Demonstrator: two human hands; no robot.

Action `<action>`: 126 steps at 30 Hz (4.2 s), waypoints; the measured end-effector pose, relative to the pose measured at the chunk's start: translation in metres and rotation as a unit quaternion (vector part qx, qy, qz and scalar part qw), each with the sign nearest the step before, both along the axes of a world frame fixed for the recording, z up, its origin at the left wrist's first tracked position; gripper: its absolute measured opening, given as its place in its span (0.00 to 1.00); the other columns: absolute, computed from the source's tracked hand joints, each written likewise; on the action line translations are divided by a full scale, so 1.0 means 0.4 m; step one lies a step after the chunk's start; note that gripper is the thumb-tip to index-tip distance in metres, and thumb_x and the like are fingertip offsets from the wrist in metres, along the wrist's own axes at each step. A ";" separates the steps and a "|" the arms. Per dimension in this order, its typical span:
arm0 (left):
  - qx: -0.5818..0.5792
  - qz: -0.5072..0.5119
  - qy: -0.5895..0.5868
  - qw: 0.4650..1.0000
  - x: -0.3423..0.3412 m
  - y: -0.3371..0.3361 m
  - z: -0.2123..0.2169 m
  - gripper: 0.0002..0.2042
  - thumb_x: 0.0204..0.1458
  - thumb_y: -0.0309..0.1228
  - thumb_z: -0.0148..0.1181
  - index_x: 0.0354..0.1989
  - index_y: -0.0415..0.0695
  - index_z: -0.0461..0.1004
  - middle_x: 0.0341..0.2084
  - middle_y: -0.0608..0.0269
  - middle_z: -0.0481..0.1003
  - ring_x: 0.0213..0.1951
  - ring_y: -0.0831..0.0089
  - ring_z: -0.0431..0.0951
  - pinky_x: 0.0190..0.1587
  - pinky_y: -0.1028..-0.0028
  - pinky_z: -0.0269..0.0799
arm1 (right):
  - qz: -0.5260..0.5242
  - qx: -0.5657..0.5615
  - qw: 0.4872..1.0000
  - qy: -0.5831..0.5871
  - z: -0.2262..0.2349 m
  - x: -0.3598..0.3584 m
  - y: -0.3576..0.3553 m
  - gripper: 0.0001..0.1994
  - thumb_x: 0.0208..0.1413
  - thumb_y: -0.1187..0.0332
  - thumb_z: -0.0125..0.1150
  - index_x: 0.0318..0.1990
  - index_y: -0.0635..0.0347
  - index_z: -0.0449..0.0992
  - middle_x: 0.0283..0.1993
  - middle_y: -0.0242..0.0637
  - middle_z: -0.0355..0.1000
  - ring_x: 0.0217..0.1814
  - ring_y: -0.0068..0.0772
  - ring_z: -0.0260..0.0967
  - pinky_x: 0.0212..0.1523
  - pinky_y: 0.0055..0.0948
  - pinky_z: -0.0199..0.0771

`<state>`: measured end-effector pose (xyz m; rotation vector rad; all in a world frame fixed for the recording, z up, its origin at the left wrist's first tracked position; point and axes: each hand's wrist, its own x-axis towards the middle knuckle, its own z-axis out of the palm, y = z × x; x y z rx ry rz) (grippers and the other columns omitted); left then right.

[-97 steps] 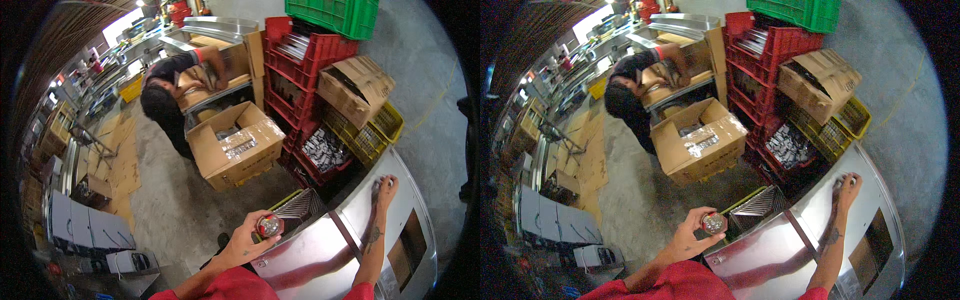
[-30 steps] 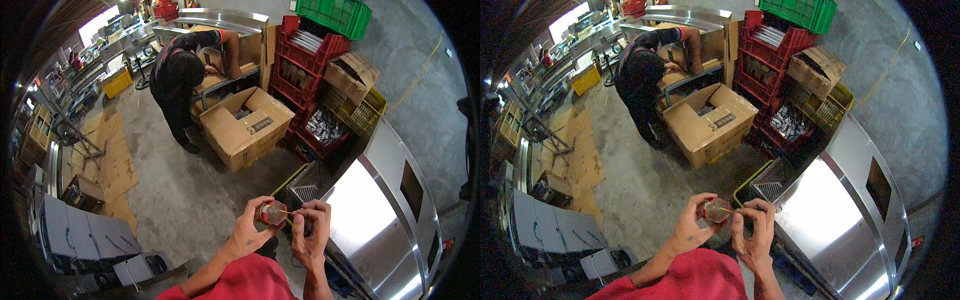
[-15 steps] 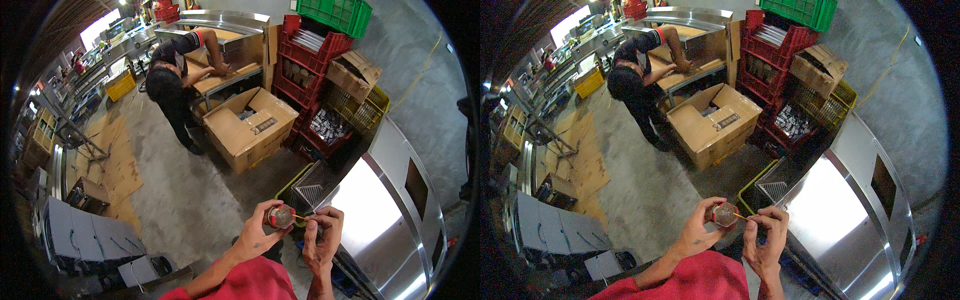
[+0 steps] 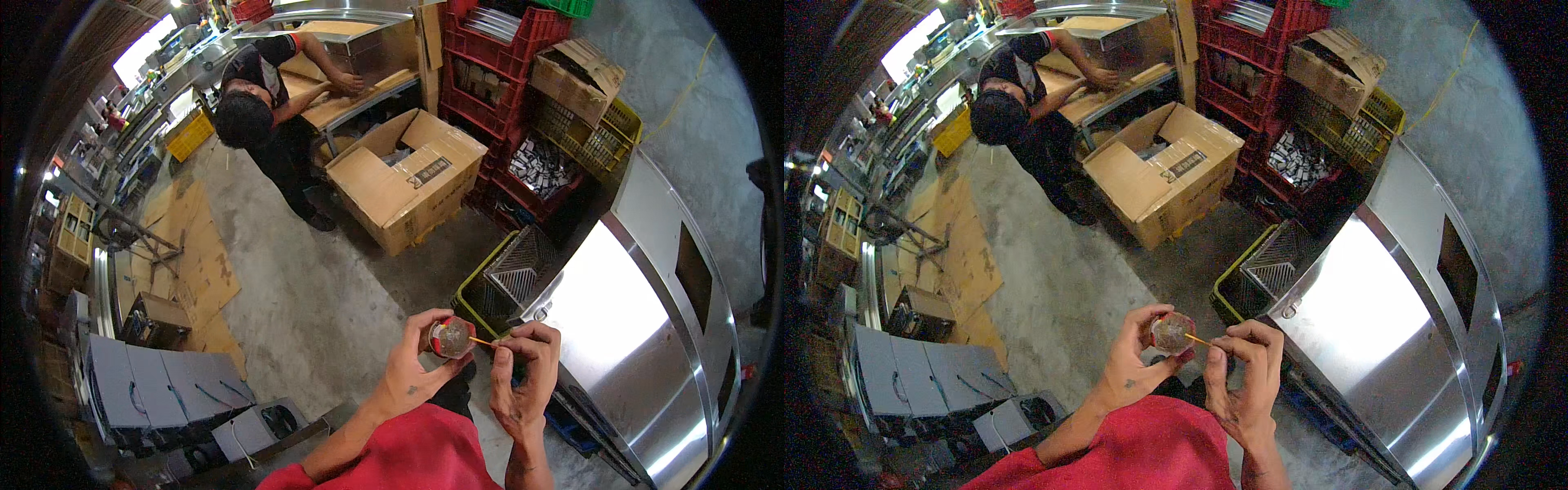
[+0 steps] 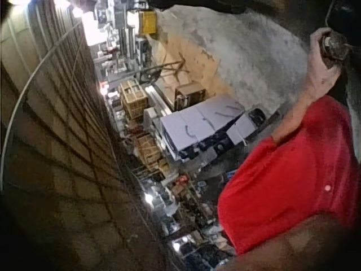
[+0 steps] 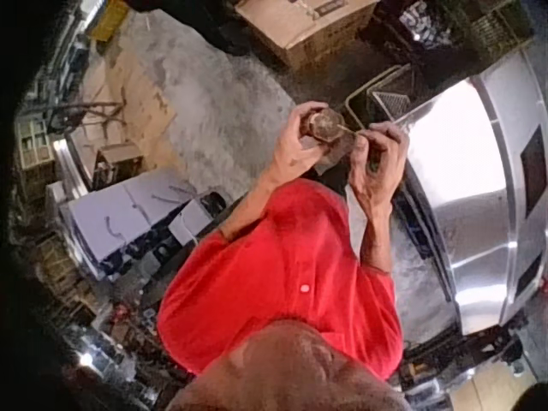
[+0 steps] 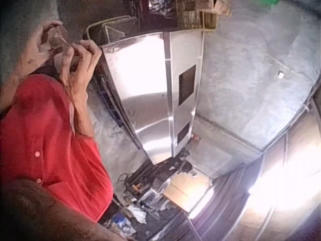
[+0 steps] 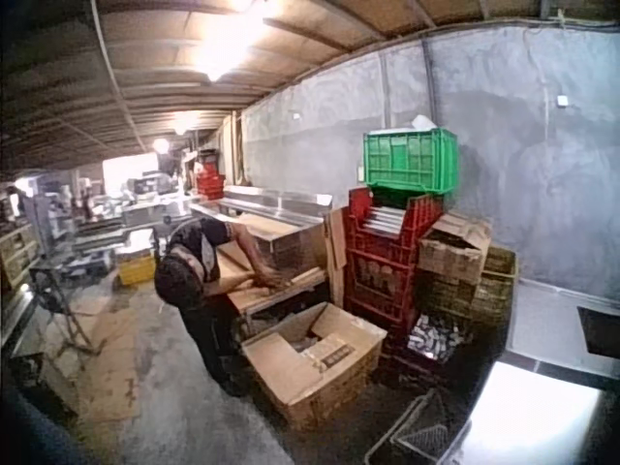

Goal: The person applies a viscous substance from a small jar onto a stainless steel appliance using a wooden stick. They repeatedly dip the stick into the jar and spread the substance along seams and edges of the metal surface.

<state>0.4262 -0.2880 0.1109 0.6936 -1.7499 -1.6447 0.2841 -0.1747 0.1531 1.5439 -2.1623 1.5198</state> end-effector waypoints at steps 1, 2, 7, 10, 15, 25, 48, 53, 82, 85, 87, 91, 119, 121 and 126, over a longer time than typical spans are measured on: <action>-0.004 -0.001 0.003 1.000 -0.002 0.001 -0.003 0.36 0.56 0.23 0.78 0.70 0.41 0.63 0.59 0.55 0.77 0.60 0.69 0.80 0.65 0.67 0.77 | 0.000 0.000 1.000 -0.003 -0.003 0.000 0.005 0.08 0.63 0.76 0.68 0.47 0.62 0.77 0.49 0.49 0.73 0.50 0.45 0.74 0.49 0.40 0.78; -0.007 -0.002 0.006 1.000 -0.003 0.001 -0.010 0.36 0.56 0.23 0.78 0.70 0.41 0.63 0.59 0.55 0.77 0.60 0.69 0.80 0.65 0.67 0.76 | 0.000 0.001 1.000 -0.005 -0.004 0.000 0.008 0.08 0.63 0.76 0.68 0.47 0.61 0.77 0.49 0.49 0.73 0.50 0.45 0.74 0.49 0.40 0.78; 0.014 -0.016 0.011 1.000 -0.007 0.006 0.005 0.37 0.54 0.21 0.78 0.70 0.42 0.64 0.60 0.57 0.75 0.62 0.68 0.78 0.65 0.65 0.75 | 0.000 0.000 1.000 0.003 0.009 -0.001 0.012 0.08 0.63 0.77 0.68 0.48 0.61 0.77 0.49 0.49 0.73 0.50 0.45 0.74 0.50 0.40 0.77; -0.015 -0.004 0.016 1.000 -0.004 0.004 0.027 0.35 0.56 0.22 0.78 0.70 0.41 0.63 0.58 0.56 0.78 0.60 0.70 0.80 0.64 0.67 0.77 | 0.008 -0.011 1.000 0.003 0.010 0.000 0.009 0.08 0.63 0.76 0.68 0.48 0.61 0.78 0.49 0.48 0.73 0.49 0.44 0.74 0.50 0.39 0.78; -0.049 0.021 0.024 0.998 0.006 0.008 0.047 0.35 0.56 0.20 0.77 0.70 0.41 0.63 0.58 0.56 0.78 0.60 0.70 0.80 0.63 0.68 0.78 | 0.037 -0.053 0.998 -0.008 0.029 0.004 -0.006 0.09 0.63 0.77 0.69 0.49 0.61 0.77 0.50 0.48 0.73 0.49 0.41 0.75 0.46 0.35 0.81; -0.058 0.004 0.033 0.998 -0.014 0.018 0.066 0.34 0.56 0.22 0.77 0.69 0.41 0.64 0.55 0.56 0.79 0.58 0.71 0.81 0.61 0.68 0.79 | 0.055 -0.045 0.997 -0.018 0.037 -0.015 0.025 0.05 0.72 0.73 0.59 0.51 0.62 0.73 0.55 0.46 0.65 0.51 0.31 0.72 0.53 0.32 0.80; 0.026 -0.291 0.041 0.955 -0.957 0.158 0.076 0.35 0.55 0.19 0.77 0.69 0.41 0.63 0.58 0.57 0.76 0.59 0.68 0.78 0.63 0.68 0.76 | -0.246 -0.074 0.965 0.043 0.129 -0.721 0.342 0.14 0.61 0.76 0.71 0.52 0.66 0.76 0.54 0.54 0.72 0.54 0.55 0.77 0.50 0.44 0.84; 0.030 -0.372 0.043 0.927 -1.110 0.268 0.162 0.35 0.57 0.23 0.78 0.70 0.43 0.63 0.60 0.51 0.78 0.60 0.67 0.79 0.63 0.68 0.76 | -0.318 -0.114 0.940 0.046 0.174 -0.778 0.407 0.12 0.63 0.79 0.69 0.52 0.66 0.76 0.55 0.50 0.72 0.50 0.44 0.76 0.50 0.37 0.83; -0.004 -0.494 0.082 0.866 -1.087 0.198 0.112 0.34 0.58 0.20 0.74 0.70 0.39 0.62 0.57 0.50 0.80 0.59 0.65 0.82 0.62 0.66 0.78 | -0.439 0.031 0.895 0.079 0.110 -0.700 0.346 0.14 0.57 0.78 0.74 0.50 0.62 0.82 0.52 0.47 0.70 0.49 0.44 0.75 0.47 0.38 0.80; 0.001 -0.491 0.064 0.869 -1.096 0.187 0.098 0.38 0.52 0.17 0.77 0.70 0.44 0.63 0.59 0.55 0.76 0.60 0.68 0.80 0.64 0.66 0.76 | -0.434 0.015 0.898 0.072 0.105 -0.713 0.334 0.13 0.58 0.78 0.74 0.50 0.62 0.82 0.52 0.47 0.69 0.48 0.43 0.74 0.47 0.37 0.79; -0.009 -0.481 0.071 0.874 -1.100 0.181 0.095 0.35 0.56 0.22 0.77 0.70 0.42 0.63 0.57 0.54 0.79 0.58 0.68 0.82 0.61 0.66 0.78 | -0.452 -0.005 0.887 0.098 0.110 -0.714 0.328 0.12 0.58 0.78 0.74 0.49 0.62 0.82 0.52 0.47 0.69 0.48 0.42 0.74 0.47 0.36 0.79; 0.021 -0.455 0.042 0.889 -1.129 0.170 0.080 0.35 0.56 0.23 0.78 0.69 0.42 0.63 0.56 0.57 0.79 0.57 0.70 0.81 0.61 0.68 0.77 | -0.464 -0.049 0.880 0.088 0.115 -0.759 0.329 0.07 0.63 0.79 0.68 0.46 0.63 0.79 0.52 0.45 0.69 0.48 0.37 0.73 0.48 0.34 0.79; 0.082 0.007 -0.077 0.994 -1.130 -0.028 -0.002 0.38 0.53 0.19 0.78 0.69 0.44 0.62 0.61 0.50 0.76 0.59 0.64 0.78 0.63 0.64 0.78 | -0.261 -0.064 0.959 -0.084 -0.389 -2.003 -0.260 0.13 0.71 0.67 0.61 0.45 0.72 0.74 0.45 0.55 0.77 0.41 0.45 0.84 0.44 0.40 0.82; 0.063 0.006 -0.080 0.995 -1.134 -0.031 -0.005 0.38 0.53 0.19 0.78 0.69 0.42 0.60 0.61 0.46 0.75 0.59 0.64 0.79 0.61 0.66 0.80 | -0.261 -0.053 0.960 -0.088 -0.376 -1.980 -0.244 0.13 0.70 0.66 0.62 0.45 0.72 0.74 0.45 0.54 0.77 0.41 0.46 0.83 0.45 0.41 0.81; 0.071 -0.004 -0.088 0.994 -1.154 -0.035 0.005 0.38 0.53 0.19 0.78 0.70 0.42 0.60 0.61 0.46 0.75 0.59 0.64 0.79 0.60 0.66 0.80 | -0.213 -0.030 0.970 -0.113 -0.353 -1.958 -0.213 0.13 0.67 0.65 0.64 0.43 0.71 0.76 0.46 0.54 0.75 0.43 0.47 0.79 0.48 0.42 0.79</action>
